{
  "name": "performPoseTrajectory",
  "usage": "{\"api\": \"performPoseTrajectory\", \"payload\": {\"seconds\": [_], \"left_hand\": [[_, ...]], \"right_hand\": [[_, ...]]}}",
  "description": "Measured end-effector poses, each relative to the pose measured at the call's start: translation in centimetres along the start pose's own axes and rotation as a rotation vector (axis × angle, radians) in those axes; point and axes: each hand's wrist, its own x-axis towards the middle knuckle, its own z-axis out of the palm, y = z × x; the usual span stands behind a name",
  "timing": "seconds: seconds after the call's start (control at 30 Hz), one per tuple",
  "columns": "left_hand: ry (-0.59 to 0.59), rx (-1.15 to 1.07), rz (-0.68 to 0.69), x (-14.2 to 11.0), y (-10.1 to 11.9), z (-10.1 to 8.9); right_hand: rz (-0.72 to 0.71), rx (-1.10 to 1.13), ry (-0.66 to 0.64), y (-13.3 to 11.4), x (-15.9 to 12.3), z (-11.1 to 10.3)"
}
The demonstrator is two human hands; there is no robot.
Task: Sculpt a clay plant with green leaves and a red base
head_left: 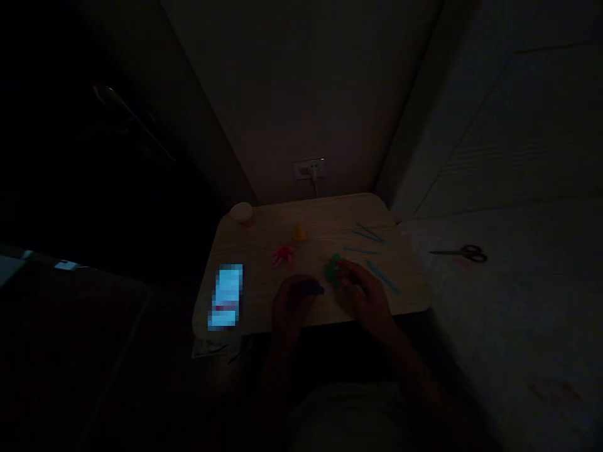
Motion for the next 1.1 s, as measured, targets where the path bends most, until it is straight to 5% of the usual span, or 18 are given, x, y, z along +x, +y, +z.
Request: {"api": "performPoseTrajectory", "payload": {"seconds": [0.1,0.3,0.53,0.9,1.1], "left_hand": [[0.063,-0.016,-0.005,0.3,-0.1,-0.4],[0.057,-0.129,-0.124,0.5,0.0,-0.2],[0.08,-0.125,-0.186,0.8,-0.1,0.1],[0.114,-0.033,-0.156,0.1,-0.1,1.1],[0.098,-0.083,-0.177,0.2,-0.2,1.4]], "right_hand": [[0.048,-0.12,0.105,1.0,0.4,-1.5],[-0.008,-0.424,0.087,2.8,0.7,-3.0],[0.025,-0.642,-0.009,3.3,0.8,-2.3],[0.038,-1.022,-0.283,0.6,3.7,-1.2],[0.017,-0.926,-0.277,1.4,4.1,-1.6]]}}
